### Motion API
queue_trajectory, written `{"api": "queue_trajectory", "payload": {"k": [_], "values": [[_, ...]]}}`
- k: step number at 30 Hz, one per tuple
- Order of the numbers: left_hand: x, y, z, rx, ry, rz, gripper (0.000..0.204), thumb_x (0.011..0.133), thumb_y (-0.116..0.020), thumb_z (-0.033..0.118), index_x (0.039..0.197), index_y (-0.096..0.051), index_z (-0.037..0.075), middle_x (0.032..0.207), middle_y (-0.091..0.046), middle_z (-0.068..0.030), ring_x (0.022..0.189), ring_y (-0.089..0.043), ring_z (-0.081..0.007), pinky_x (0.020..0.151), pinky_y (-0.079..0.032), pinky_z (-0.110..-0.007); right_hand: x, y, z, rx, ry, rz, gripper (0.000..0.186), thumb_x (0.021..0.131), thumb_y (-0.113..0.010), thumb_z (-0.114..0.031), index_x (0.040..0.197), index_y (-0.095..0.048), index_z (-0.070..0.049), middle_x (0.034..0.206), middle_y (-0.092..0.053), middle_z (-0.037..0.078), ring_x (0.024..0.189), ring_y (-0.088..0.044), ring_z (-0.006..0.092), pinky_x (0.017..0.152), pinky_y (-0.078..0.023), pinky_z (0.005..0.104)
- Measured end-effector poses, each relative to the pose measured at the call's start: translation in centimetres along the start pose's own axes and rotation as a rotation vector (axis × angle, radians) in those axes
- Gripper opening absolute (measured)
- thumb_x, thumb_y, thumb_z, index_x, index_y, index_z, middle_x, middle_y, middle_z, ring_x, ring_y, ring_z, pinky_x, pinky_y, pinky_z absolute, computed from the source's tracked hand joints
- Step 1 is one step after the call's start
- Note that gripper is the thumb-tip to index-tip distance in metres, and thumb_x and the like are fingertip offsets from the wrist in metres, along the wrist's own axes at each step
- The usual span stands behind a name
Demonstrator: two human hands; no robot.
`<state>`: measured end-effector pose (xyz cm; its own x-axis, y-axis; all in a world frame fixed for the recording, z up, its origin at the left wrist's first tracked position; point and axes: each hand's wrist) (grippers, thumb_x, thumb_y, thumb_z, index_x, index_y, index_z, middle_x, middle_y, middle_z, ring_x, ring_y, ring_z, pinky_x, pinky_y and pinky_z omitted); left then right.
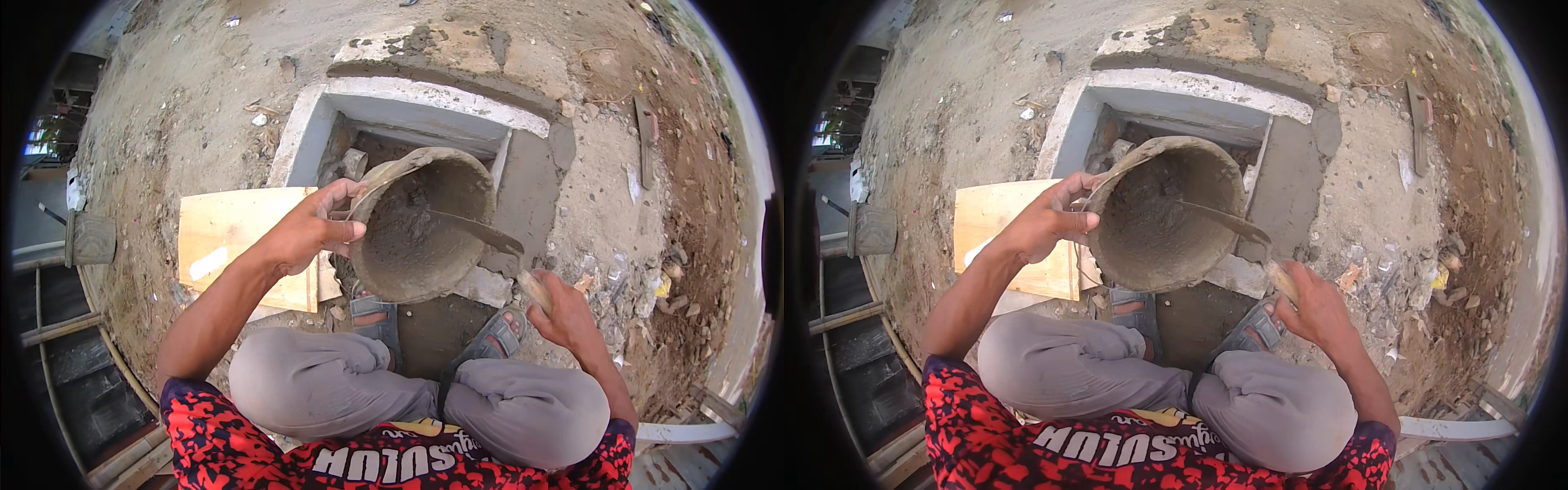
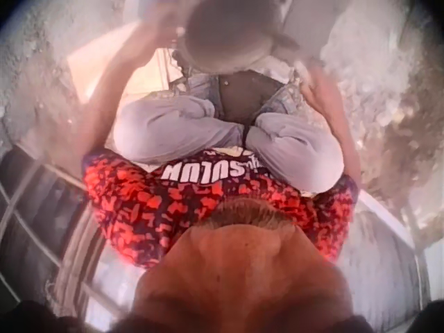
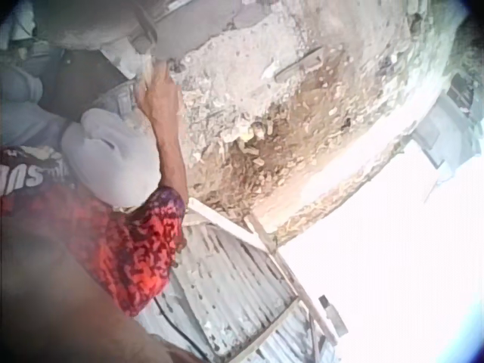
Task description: The person applies wet cement onto the top edges of a rectangular concrete pit using a trowel. They smooth the cement along the edges and then place several flat wooden boards over the pit to cover it.
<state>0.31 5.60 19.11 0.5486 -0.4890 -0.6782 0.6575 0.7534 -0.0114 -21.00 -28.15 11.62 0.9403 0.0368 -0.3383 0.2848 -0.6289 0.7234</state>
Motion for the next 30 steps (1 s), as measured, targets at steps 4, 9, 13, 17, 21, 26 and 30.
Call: {"api": "queue_trajectory", "payload": {"k": [4,9,13,17,21,26,30], "values": [[-3.9,2.4,-6.0,-0.185,0.033,0.183,0.046,0.088,-0.063,0.007,0.131,-0.046,0.01,0.12,-0.056,-0.0023,0.105,-0.057,-0.0149,0.084,-0.051,-0.035,4.8,-1.3,-2.5,-0.094,0.238,-0.171,0.044,0.083,-0.058,-0.014,0.124,-0.046,-0.002,0.098,-0.06,0.026,0.084,-0.062,0.0452,0.075,-0.05,0.0528],[-5.2,3.4,-9.3,-0.238,0.06,0.231,0.042,0.09,-0.063,0.011,0.129,-0.048,0.01,0.126,-0.052,-0.0016,0.101,-0.057,-0.013,0.081,-0.051,-0.034,10.0,-2.8,-7.5,-0.123,0.356,-0.292,0.038,0.084,-0.056,-0.012,0.116,-0.045,0.003,0.094,-0.058,0.029,0.084,-0.061,0.0476,0.077,-0.049,0.0539],[-4.7,3.5,-9.1,-0.095,0.03,0.27,0.056,0.094,-0.057,0.018,0.146,-0.038,0.009,0.139,-0.049,-0.0092,0.115,-0.055,-0.0201,0.093,-0.047,-0.036,14.4,-4.3,-7.4,-0.067,0.29,-0.431,0.038,0.086,-0.054,-0.015,0.118,-0.045,0.005,0.096,-0.06,0.031,0.094,-0.059,0.0483,0.082,-0.047,0.0517],[-3.3,2.2,-8.3,0.332,-0.174,0.349,0.056,0.099,-0.047,0.026,0.149,-0.034,0.004,0.149,-0.04,-0.0185,0.139,-0.036,-0.0295,0.113,-0.026,-0.035,15.2,-2.8,-7.5,0.025,0.182,-0.445,0.03,0.083,-0.052,-0.01,0.102,-0.048,0.013,0.091,-0.062,0.035,0.091,-0.062,0.0489,0.076,-0.05,0.0528],[-1.2,2.5,-9.1,0.426,-0.239,0.384,0.054,0.1,-0.044,0.026,0.147,-0.035,0.0,0.144,-0.045,-0.0213,0.136,-0.04,-0.0295,0.112,-0.027,-0.035,16.0,-1.7,-11.9,-0.061,0.222,-0.621,0.033,0.084,-0.053,-0.01,0.105,-0.047,0.015,0.085,-0.061,0.033,0.088,-0.062,0.0469,0.074,-0.05,0.0505],[-0.3,2.4,-8.5,0.355,-0.298,0.317,0.057,0.1,-0.046,0.026,0.146,-0.034,-0.005,0.147,-0.041,-0.0205,0.137,-0.037,-0.0279,0.113,-0.027,-0.036,11.5,-4.8,-13.0,-0.639,0.912,-0.08,0.041,0.086,-0.052,-0.012,0.118,-0.053,0.014,0.091,-0.063,0.025,0.076,-0.068,0.0307,0.059,-0.054,0.036],[0.1,2.4,-8.3,0.274,-0.309,0.334,0.056,0.1,-0.045,0.025,0.145,-0.034,-0.005,0.145,-0.042,-0.0205,0.135,-0.039,-0.0271,0.112,-0.028,-0.036,8.8,-5.4,-11.5,-0.701,0.882,-0.149,0.046,0.089,-0.048,-0.013,0.128,-0.051,0.01,0.096,-0.063,0.026,0.074,-0.068,0.0268,0.064,-0.055,0.0322]]}}
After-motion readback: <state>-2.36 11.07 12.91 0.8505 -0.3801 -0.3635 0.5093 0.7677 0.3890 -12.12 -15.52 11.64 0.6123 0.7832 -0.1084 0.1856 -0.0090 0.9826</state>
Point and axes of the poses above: each hand's wrist, its own x-axis towards the middle knuckle, its own y-axis out of the back of the hand, z = x × y
